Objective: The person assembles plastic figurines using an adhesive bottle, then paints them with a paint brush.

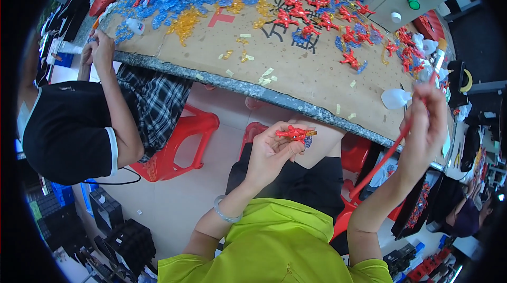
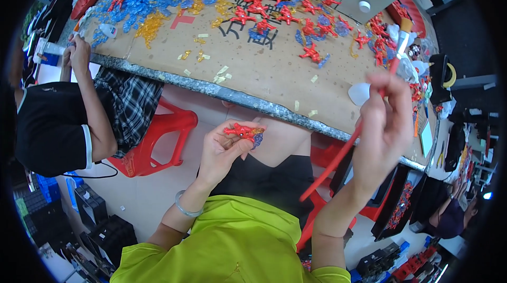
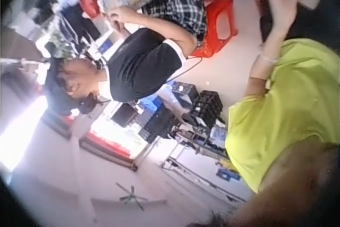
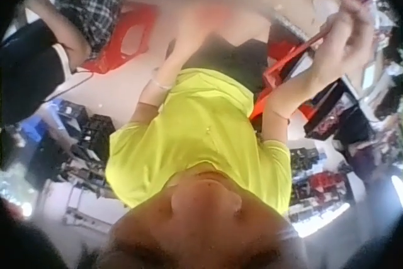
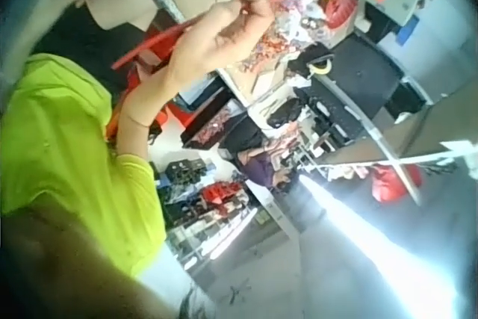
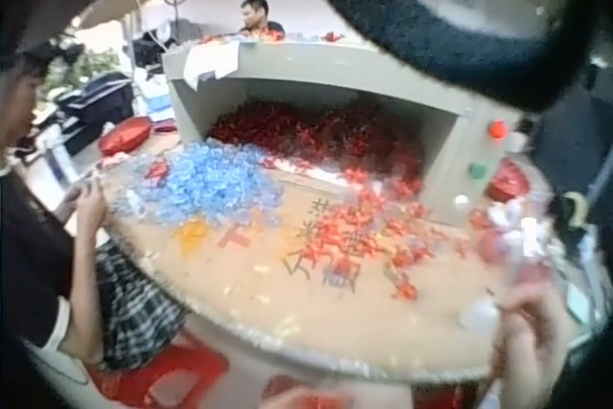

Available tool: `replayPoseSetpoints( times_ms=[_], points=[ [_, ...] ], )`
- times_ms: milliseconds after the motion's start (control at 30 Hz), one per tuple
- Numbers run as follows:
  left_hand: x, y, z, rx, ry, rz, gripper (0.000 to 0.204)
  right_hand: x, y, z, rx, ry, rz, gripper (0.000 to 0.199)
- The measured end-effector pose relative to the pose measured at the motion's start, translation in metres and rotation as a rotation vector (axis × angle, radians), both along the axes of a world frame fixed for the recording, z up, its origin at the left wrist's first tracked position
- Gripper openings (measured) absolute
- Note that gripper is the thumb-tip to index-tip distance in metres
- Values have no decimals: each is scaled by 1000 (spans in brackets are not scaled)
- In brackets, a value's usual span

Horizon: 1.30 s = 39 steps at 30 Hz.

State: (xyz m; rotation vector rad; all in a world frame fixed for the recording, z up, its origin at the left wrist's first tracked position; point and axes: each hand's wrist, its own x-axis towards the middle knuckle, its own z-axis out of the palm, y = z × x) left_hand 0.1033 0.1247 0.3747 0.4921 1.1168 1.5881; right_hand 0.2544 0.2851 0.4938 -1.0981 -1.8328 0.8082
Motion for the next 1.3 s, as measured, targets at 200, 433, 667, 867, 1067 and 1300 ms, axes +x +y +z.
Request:
replayPoseSetpoints(
  times_ms=[200, 433, 667, 867, 1067, 1300],
  points=[
    [2, 6, -3, 46, -93, -90, 31, 25, -19, -20, -607, 1094, 587, 8],
    [9, 8, 3, 20, -192, -92, 30, 26, -54, -61, -543, 864, 549, 23],
    [17, 11, 2, -7, -160, -32, 28, 23, -73, -59, -255, 328, 367, 34],
    [21, 15, 6, 18, -76, -12, 30, 12, -81, -57, -39, 150, 208, 16],
    [24, 14, -2, 19, -47, 20, 32, 11, -84, -54, -278, 275, 259, 12],
    [25, 16, -8, 25, -42, 20, 33, 10, -84, -61, -82, 214, 226, 12]
  ],
)
